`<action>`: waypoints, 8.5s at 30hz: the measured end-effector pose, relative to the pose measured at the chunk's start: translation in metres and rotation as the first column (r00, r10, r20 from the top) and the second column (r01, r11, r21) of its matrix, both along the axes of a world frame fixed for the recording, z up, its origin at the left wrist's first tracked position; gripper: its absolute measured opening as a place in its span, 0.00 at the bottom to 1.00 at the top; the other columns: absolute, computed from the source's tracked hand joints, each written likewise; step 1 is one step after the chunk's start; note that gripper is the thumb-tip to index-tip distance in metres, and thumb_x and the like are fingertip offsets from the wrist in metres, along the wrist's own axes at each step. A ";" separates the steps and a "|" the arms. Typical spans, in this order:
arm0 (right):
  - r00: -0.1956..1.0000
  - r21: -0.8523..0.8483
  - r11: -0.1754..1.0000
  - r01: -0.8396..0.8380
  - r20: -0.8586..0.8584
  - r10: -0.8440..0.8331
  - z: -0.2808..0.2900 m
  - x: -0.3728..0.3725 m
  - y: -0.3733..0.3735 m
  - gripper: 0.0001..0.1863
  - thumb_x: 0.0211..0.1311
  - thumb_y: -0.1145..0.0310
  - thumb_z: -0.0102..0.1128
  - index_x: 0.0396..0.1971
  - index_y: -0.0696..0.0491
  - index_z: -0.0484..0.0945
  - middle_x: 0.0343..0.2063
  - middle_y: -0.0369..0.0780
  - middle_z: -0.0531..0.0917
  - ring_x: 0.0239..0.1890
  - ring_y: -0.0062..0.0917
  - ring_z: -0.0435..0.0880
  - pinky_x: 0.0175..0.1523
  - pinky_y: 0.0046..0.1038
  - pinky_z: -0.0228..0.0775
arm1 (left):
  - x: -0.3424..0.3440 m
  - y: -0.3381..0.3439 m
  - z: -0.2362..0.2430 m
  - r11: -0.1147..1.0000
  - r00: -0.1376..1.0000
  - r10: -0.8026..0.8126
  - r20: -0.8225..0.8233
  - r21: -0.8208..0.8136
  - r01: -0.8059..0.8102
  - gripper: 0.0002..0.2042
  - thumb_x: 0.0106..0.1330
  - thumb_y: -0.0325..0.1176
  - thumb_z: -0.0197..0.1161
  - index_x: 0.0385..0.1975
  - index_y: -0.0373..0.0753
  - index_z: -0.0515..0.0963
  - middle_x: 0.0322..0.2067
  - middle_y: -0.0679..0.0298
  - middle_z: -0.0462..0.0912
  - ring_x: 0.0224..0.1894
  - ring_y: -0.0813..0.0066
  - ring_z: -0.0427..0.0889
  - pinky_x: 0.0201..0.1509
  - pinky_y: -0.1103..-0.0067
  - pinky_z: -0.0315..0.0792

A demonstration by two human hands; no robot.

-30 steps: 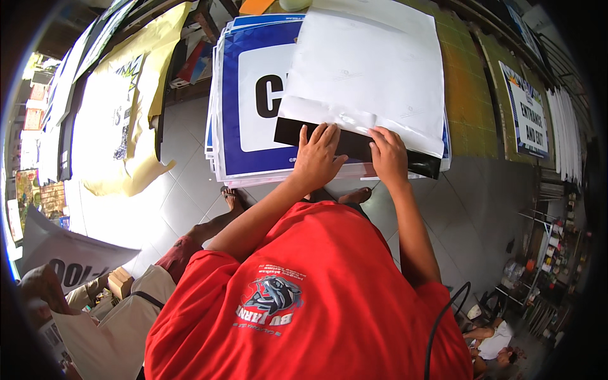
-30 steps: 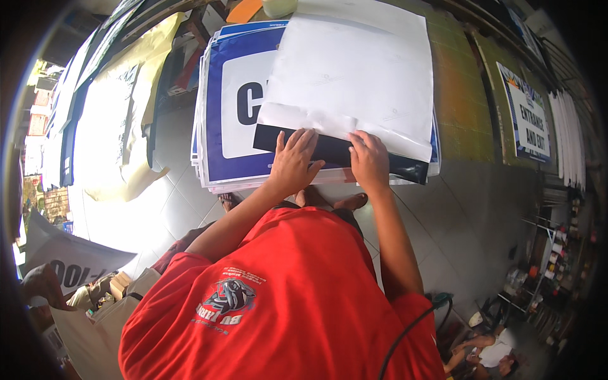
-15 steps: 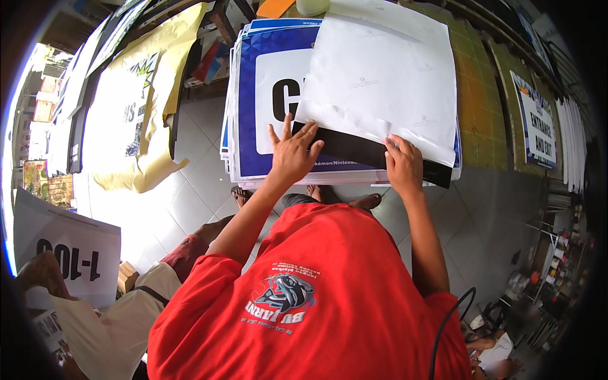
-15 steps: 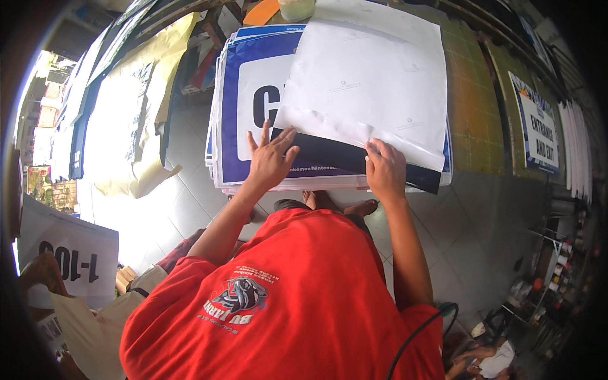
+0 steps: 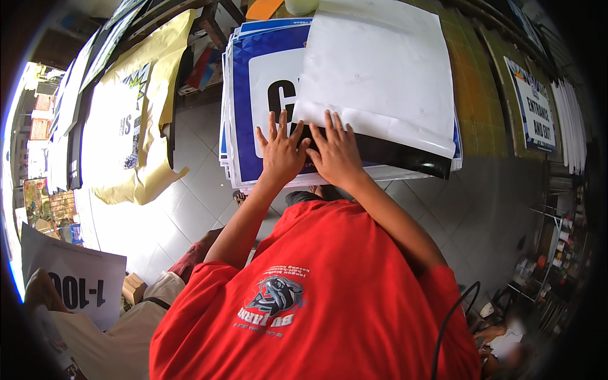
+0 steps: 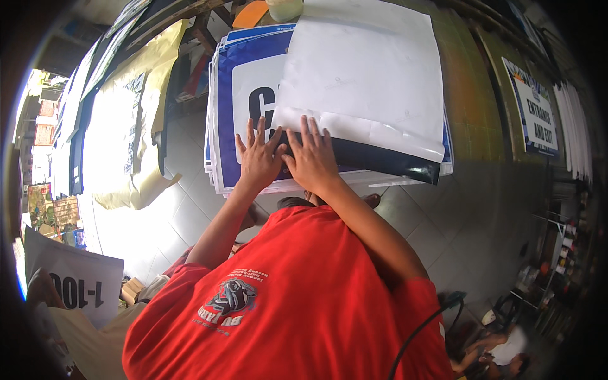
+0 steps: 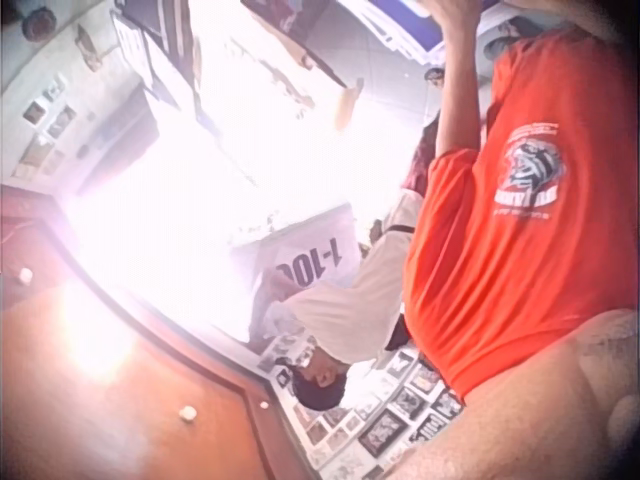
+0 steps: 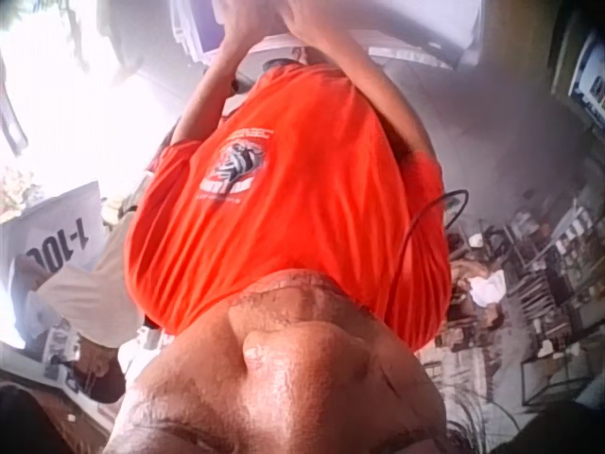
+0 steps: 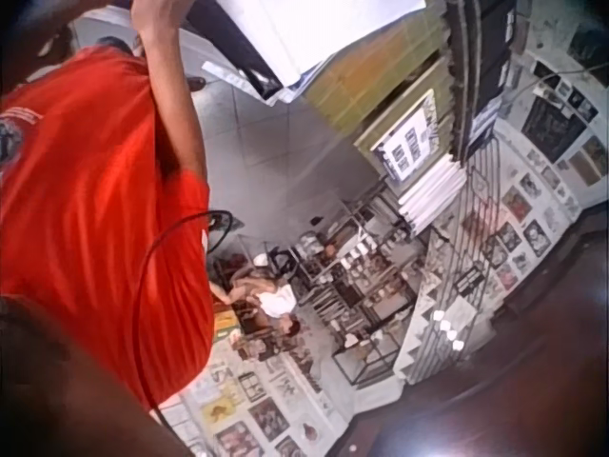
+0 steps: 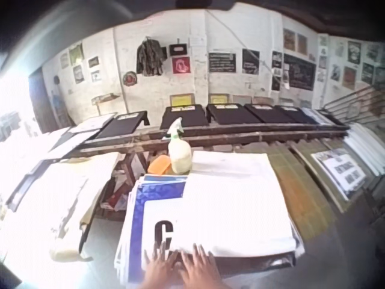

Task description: The person sprays a liquid onto a large printed sign labeled 'Entrance and Exit' and smooths it down on a workbench. They then handle a stack of other signs, including a 'Closed' sign and a 'Day 2 Hall Area' map, peeling off backing paper and applying them to the surface.

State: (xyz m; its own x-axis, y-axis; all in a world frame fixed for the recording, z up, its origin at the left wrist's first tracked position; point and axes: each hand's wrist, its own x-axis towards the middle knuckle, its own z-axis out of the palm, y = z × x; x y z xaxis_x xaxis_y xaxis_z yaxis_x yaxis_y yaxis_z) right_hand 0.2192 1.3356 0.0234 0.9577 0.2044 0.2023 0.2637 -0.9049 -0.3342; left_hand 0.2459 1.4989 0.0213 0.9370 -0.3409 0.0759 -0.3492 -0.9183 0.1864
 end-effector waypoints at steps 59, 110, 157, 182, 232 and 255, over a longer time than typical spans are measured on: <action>0.535 0.047 0.534 0.844 -0.103 -0.838 -0.048 -0.119 -0.244 0.24 0.71 0.50 0.45 0.60 0.43 0.74 0.69 0.54 0.55 0.72 0.50 0.50 0.70 0.50 0.44 | 0.008 0.017 0.001 0.998 0.991 0.067 -0.112 -0.010 -0.069 0.19 0.70 0.43 0.50 0.60 0.53 0.75 0.72 0.51 0.49 0.75 0.45 0.39 0.71 0.44 0.36; 0.700 0.587 0.786 -0.194 0.644 -0.309 0.439 0.052 -0.500 0.16 0.63 0.67 0.64 0.48 0.56 0.78 0.31 0.34 0.82 0.38 0.16 0.79 0.47 0.22 0.71 | 0.237 -0.163 0.480 0.521 0.805 -0.118 0.581 -0.654 0.548 0.14 0.65 0.35 0.66 0.44 0.32 0.78 0.33 0.64 0.84 0.34 0.79 0.80 0.43 0.81 0.73; 0.827 0.913 0.295 -0.283 0.388 -0.406 0.284 -0.232 -0.769 0.07 0.62 0.75 0.63 0.35 0.64 0.79 0.28 0.40 0.82 0.29 0.16 0.83 0.32 0.19 0.76 | 0.320 -0.570 0.578 0.552 0.953 -0.075 0.292 -0.784 0.284 0.23 0.70 0.30 0.51 0.64 0.32 0.65 0.57 0.57 0.73 0.60 0.70 0.71 0.65 0.78 0.61; 0.552 0.877 -0.271 0.396 -0.463 -0.693 0.047 -0.140 -1.195 0.04 0.65 0.73 0.60 0.34 0.58 0.78 0.26 0.33 0.80 0.26 0.13 0.78 0.30 0.15 0.70 | 0.382 -1.323 0.108 0.674 0.508 -0.694 -0.510 -0.708 0.210 0.07 0.67 0.35 0.62 0.39 0.39 0.80 0.29 0.71 0.82 0.28 0.84 0.78 0.35 0.83 0.72; 0.357 0.769 -0.376 0.517 -0.593 -0.722 -0.037 -0.153 -1.334 0.06 0.64 0.76 0.60 0.37 0.63 0.75 0.26 0.36 0.81 0.27 0.15 0.79 0.34 0.18 0.73 | 0.371 -1.490 -0.029 0.795 0.555 -0.578 -0.598 -0.566 0.217 0.05 0.62 0.33 0.67 0.30 0.40 0.79 0.21 0.77 0.73 0.22 0.89 0.64 0.26 0.85 0.56; 0.223 0.635 -0.191 0.749 -0.512 -0.830 -0.016 -0.152 -1.342 0.05 0.59 0.73 0.64 0.31 0.60 0.80 0.24 0.44 0.83 0.24 0.27 0.84 0.32 0.26 0.74 | 0.376 -1.507 -0.021 0.867 0.566 -0.496 -0.658 -0.412 0.280 0.04 0.64 0.35 0.64 0.28 0.49 0.79 0.20 0.82 0.71 0.21 0.93 0.60 0.28 0.89 0.53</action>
State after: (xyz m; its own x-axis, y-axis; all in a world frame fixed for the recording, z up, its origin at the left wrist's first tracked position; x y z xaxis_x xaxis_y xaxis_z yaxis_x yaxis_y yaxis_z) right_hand 0.0672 -0.0068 0.0069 0.2400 -0.9397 -0.2436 -0.4101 0.1294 -0.9028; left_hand 0.6218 -0.0078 0.0000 0.4935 -0.7568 -0.4285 -0.3104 -0.6136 0.7261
